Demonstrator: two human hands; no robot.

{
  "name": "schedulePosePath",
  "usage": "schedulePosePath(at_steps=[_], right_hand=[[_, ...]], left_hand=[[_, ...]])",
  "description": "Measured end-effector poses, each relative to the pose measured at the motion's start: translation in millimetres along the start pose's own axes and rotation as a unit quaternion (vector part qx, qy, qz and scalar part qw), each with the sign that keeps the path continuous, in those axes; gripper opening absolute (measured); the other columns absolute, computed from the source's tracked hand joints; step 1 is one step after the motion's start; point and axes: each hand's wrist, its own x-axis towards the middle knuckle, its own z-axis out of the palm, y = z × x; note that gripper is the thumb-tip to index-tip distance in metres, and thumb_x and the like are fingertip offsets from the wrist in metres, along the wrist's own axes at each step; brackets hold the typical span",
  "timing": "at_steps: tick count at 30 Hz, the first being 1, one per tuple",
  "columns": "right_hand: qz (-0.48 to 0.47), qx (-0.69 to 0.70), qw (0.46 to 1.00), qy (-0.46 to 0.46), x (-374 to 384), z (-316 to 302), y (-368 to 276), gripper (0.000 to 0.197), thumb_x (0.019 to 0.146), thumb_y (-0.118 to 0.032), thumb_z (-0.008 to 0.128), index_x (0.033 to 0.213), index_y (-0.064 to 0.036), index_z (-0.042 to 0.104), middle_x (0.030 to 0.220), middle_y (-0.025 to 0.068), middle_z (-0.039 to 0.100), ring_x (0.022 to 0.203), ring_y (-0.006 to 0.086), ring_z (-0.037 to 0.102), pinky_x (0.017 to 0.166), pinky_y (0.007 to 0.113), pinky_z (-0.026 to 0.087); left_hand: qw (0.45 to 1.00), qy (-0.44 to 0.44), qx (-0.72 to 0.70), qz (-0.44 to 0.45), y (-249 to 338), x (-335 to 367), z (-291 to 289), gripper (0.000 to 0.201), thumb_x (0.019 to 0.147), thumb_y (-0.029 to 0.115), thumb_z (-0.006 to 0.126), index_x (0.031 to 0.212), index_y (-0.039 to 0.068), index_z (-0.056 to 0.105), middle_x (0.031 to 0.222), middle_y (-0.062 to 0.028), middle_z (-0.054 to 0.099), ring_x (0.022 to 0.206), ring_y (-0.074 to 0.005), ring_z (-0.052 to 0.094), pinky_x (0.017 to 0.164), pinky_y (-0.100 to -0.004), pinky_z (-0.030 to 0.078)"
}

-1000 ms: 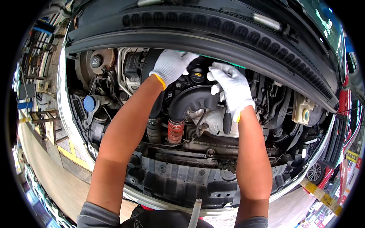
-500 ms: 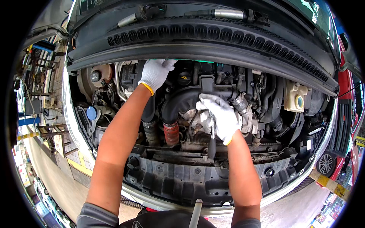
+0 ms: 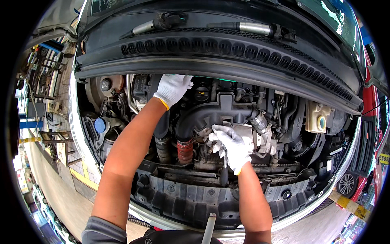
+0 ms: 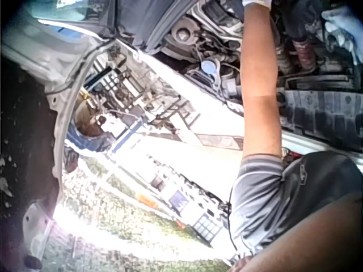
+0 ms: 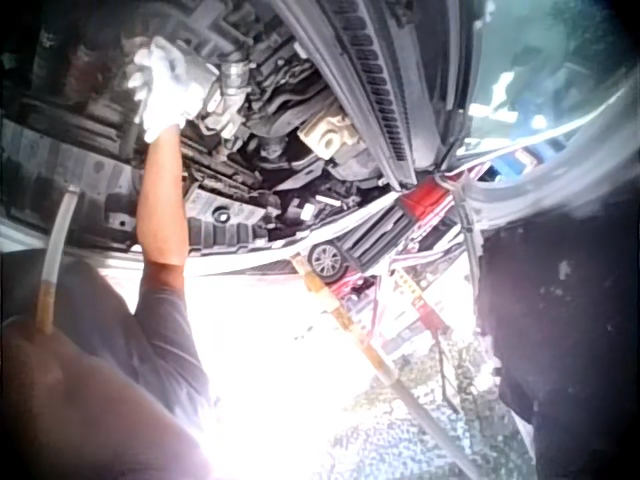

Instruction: The person walks through a garage, puts on gloves, and retrieves a wrench from a tool cart. They then proceed to work on the engine of a white car with the hood open, using the wrench to tighten or loosen components within the engine bay.

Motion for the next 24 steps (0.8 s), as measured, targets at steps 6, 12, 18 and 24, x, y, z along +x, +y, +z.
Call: schedulePosePath(at_steps=[6, 12, 18, 24], right_hand=[[0.004, 0.015, 1.0, -0.022, 4, -5, 12, 0.036, 0.103, -0.023, 0.059, 0.132, -0.0022, 0.057, 0.1, 0.0062, 0.071, 0.064, 0.0096, 0.063, 0.05, 0.02, 0.045], [0.009, 0.019, 0.999, -0.038, 7, 2, 18, 0.039, 0.101, -0.018, 0.061, 0.134, -0.0002, 0.052, 0.102, 0.0111, 0.068, 0.066, 0.0152, 0.065, 0.053, 0.024, 0.052], [0.042, 0.022, 0.999, -0.015, 1, 11, 29, 0.041, 0.102, -0.019, 0.058, 0.138, -0.0026, 0.048, 0.1, 0.0124, 0.067, 0.066, 0.0187, 0.066, 0.06, 0.031, 0.059], [0.092, -0.062, 0.994, -0.006, -1, 20, 36, 0.035, 0.103, -0.032, 0.058, 0.123, -0.0042, 0.06, 0.088, 0.0106, 0.069, 0.063, 0.0165, 0.064, 0.057, 0.029, 0.056]], left_hand=[[0.991, -0.08, 0.095, -0.051, 11, -2, -21, 0.027, 0.103, 0.023, 0.046, 0.114, 0.008, 0.067, 0.095, -0.0064, 0.075, 0.083, -0.0167, 0.074, 0.086, -0.0325, 0.053], [0.994, -0.048, 0.02, -0.101, 20, -8, -19, 0.025, 0.097, 0.028, 0.057, 0.11, 0.011, 0.07, 0.096, -0.0139, 0.071, 0.083, -0.0304, 0.069, 0.079, -0.0421, 0.054], [0.991, 0.003, 0.13, -0.042, 27, 2, -22, 0.028, 0.1, 0.033, 0.053, 0.107, 0.013, 0.071, 0.097, -0.014, 0.072, 0.091, -0.0343, 0.068, 0.083, -0.0453, 0.053], [0.98, -0.014, 0.156, -0.126, 41, 4, -23, 0.032, 0.098, 0.039, 0.056, 0.109, 0.013, 0.072, 0.097, -0.0132, 0.072, 0.091, -0.0345, 0.068, 0.083, -0.0451, 0.053]])
